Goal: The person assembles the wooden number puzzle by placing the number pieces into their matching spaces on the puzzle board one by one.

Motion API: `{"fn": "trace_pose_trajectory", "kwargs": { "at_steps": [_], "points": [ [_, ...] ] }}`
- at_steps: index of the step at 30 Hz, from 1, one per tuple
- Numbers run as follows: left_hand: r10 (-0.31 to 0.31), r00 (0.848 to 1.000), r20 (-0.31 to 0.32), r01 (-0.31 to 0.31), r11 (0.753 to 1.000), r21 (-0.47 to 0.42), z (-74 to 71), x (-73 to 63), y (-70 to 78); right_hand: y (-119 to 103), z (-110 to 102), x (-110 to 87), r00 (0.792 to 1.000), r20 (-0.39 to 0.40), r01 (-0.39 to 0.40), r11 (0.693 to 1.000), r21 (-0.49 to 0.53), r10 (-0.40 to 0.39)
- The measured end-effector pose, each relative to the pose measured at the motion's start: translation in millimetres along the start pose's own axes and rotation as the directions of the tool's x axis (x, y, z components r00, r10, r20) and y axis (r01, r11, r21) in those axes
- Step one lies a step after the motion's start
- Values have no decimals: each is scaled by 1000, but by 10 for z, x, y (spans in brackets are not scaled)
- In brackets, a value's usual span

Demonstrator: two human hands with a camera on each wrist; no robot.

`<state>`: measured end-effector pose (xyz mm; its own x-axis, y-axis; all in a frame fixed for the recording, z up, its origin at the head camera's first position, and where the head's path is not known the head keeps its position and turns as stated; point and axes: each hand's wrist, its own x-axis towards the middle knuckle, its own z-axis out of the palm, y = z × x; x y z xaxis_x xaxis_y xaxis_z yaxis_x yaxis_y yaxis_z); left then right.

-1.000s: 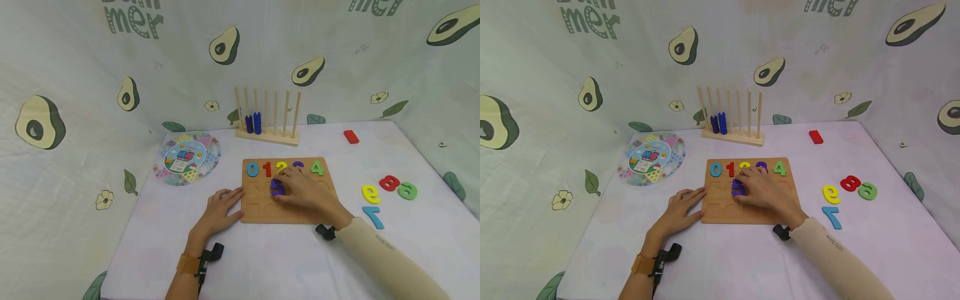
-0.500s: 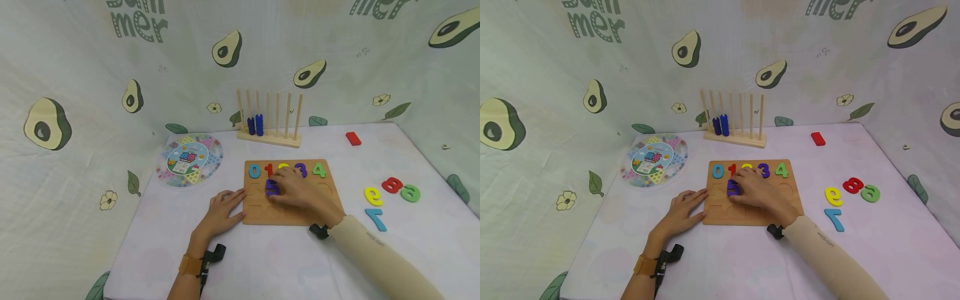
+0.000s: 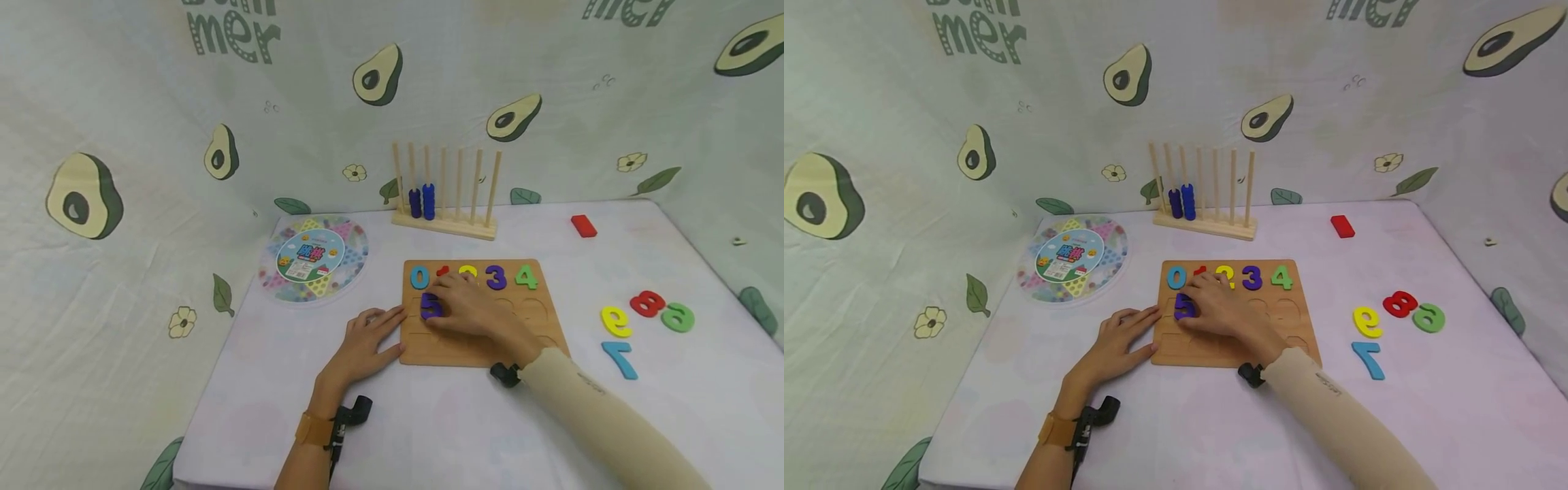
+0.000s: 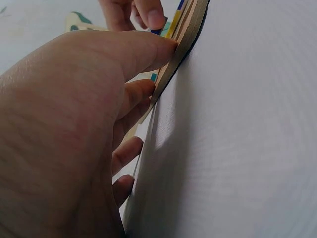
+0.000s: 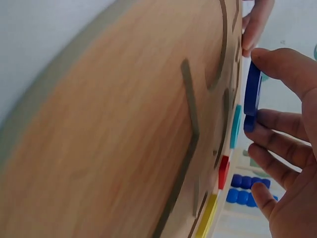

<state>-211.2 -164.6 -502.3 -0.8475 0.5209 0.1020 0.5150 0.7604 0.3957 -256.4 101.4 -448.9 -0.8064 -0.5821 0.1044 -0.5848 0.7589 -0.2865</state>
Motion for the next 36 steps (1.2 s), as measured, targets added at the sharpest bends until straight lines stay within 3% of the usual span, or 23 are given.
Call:
{"fn": "trace_pose_trajectory", "kwargs": {
  "at_steps": [15,27,36],
  "points": [
    [12,1000,4,-12,1000,-6,-13,5,2,-37,149,143,999,31,24,999,44,-25],
    [14,1000,2,-14,1000,-18,-33,10,8,-118,140,175,999,28,-26,999,33,25],
    [6,1000,-7,-6,1000,-6,-22,2,-1,-13,57,-76,995,-92,36,999,27,-33]
  ]
}}
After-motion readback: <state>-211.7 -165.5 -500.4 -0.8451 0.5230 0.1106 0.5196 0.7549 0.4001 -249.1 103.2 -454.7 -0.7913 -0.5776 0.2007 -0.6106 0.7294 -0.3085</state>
